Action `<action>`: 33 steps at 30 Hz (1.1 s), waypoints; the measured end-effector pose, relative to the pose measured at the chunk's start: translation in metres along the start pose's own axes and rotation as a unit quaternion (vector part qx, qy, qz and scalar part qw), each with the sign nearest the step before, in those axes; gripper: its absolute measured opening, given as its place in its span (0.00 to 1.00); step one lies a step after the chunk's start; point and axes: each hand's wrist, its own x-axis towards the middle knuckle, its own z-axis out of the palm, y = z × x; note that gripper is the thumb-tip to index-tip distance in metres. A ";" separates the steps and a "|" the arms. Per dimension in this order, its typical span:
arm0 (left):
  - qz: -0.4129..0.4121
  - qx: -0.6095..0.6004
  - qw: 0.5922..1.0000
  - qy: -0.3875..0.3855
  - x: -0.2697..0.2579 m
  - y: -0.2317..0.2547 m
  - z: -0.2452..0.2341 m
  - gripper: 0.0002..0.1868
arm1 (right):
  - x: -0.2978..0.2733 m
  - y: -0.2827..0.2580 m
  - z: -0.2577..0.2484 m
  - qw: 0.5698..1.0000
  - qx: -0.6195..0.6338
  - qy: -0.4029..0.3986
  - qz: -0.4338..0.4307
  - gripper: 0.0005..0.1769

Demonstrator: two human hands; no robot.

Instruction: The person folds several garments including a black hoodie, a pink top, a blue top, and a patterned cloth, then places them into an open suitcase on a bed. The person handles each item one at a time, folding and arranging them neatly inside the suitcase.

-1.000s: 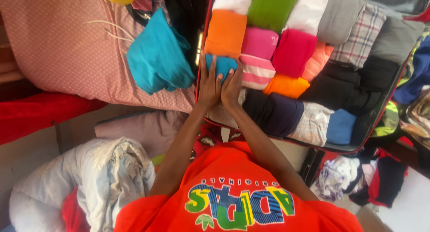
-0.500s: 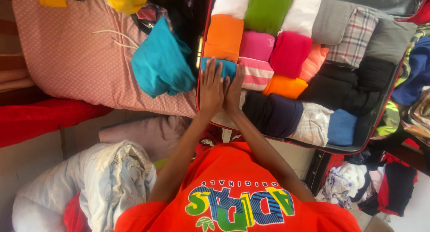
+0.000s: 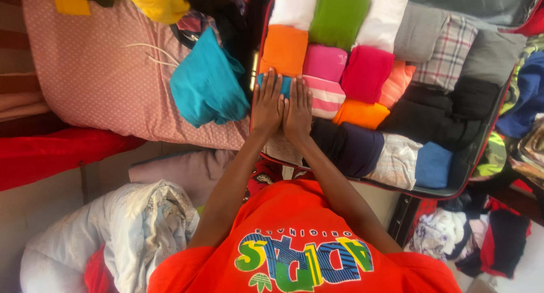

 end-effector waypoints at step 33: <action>0.005 0.050 0.998 0.026 0.015 0.017 0.008 0.27 | 0.142 0.055 0.088 0.906 0.193 0.014 0.376 0.35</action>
